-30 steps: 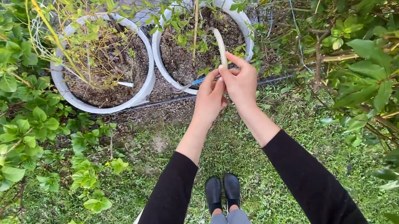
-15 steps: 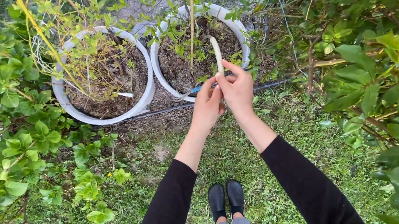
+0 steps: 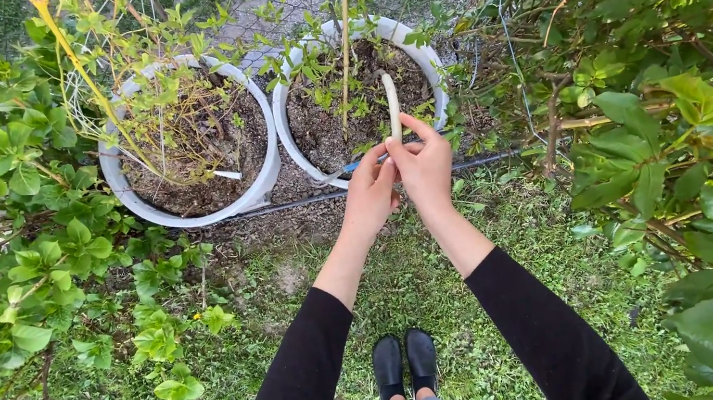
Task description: The recorder is positioning and securing a white irrigation tube into various potted plants in a garden.
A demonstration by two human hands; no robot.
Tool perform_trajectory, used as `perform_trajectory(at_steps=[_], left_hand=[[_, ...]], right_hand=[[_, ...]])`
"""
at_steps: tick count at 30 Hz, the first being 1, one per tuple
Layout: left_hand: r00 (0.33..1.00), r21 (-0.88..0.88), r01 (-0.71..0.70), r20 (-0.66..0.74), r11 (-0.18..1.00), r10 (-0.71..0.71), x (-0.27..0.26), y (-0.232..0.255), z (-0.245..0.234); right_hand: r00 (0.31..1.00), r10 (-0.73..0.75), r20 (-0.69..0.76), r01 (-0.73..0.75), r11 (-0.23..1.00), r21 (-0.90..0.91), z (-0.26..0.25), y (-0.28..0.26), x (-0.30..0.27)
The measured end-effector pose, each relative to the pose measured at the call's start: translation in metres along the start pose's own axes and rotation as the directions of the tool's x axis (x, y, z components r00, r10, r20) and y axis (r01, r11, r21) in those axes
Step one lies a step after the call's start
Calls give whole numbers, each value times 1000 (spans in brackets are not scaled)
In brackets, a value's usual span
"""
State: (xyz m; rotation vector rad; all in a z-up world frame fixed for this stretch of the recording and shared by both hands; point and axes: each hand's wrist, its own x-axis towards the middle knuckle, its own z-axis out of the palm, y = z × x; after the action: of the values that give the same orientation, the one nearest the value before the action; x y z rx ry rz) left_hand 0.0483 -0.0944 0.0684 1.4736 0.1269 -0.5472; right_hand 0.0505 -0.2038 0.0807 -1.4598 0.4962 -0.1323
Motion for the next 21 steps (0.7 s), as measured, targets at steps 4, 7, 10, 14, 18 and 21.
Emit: perform_trajectory(at_steps=[4, 7, 10, 14, 18, 21], left_hand=[[999, 15, -31, -9, 999, 31, 7, -10, -3], [999, 42, 33, -30, 999, -31, -4, 10, -2], [997, -56, 69, -22, 996, -70, -4, 12, -3], [997, -71, 81, 0, 994, -81, 0, -2, -5], [999, 49, 40, -22, 998, -39, 4, -14, -6], [998, 84, 34, -54, 996, -30, 13, -31, -7]], right_hand=[[999, 29, -14, -29, 1000, 9, 3, -4, 0], [1000, 13, -6, -13, 1000, 9, 3, 2, 2], [1000, 27, -13, -27, 1000, -11, 2, -5, -1], [999, 37, -31, -37, 999, -12, 3, -8, -1], [999, 36, -17, -35, 998, 42, 5, 4, 4], [999, 24, -26, -23, 999, 34, 6, 12, 7]])
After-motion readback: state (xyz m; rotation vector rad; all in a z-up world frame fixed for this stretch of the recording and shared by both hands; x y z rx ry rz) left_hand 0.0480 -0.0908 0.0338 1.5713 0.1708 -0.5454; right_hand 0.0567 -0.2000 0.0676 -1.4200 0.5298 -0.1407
